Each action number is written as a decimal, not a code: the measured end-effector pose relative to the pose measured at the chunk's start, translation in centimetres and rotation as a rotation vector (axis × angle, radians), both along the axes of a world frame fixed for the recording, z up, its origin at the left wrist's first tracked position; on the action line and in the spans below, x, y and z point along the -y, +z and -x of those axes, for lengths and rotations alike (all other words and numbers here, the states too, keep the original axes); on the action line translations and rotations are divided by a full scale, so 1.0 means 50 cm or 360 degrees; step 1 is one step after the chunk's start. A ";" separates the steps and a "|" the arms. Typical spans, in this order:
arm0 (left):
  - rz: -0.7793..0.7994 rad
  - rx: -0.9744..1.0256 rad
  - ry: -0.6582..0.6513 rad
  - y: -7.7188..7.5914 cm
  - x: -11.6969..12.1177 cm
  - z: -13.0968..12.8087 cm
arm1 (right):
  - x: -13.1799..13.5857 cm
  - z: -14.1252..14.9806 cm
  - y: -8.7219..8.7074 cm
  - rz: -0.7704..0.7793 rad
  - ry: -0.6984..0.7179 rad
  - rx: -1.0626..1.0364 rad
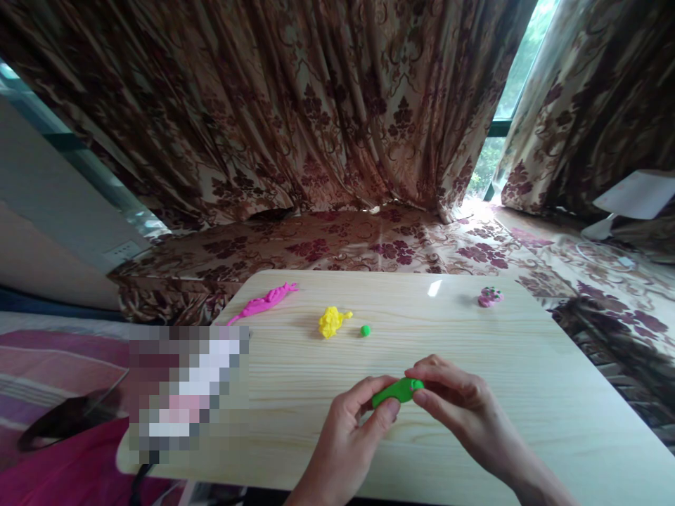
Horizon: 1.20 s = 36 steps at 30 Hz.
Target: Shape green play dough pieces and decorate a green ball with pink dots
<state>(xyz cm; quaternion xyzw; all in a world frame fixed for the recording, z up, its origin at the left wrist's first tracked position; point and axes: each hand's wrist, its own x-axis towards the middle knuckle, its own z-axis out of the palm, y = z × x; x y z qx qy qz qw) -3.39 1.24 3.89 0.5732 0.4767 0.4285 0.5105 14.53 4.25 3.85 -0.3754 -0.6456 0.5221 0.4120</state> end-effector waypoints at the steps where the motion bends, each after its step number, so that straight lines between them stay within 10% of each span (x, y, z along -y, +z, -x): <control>1: -0.0044 -0.0009 -0.0002 -0.001 -0.001 -0.003 | 0.001 -0.001 -0.002 0.0021 0.0001 -0.0007; 14: -0.0592 -0.0895 0.0268 -0.097 -0.048 -0.032 | -0.023 0.015 -0.046 -0.0453 -0.0092 0.0663; 36: -0.0562 -0.0997 0.0258 -0.109 -0.046 -0.010 | -0.025 0.029 -0.083 -0.0309 -0.0038 0.0858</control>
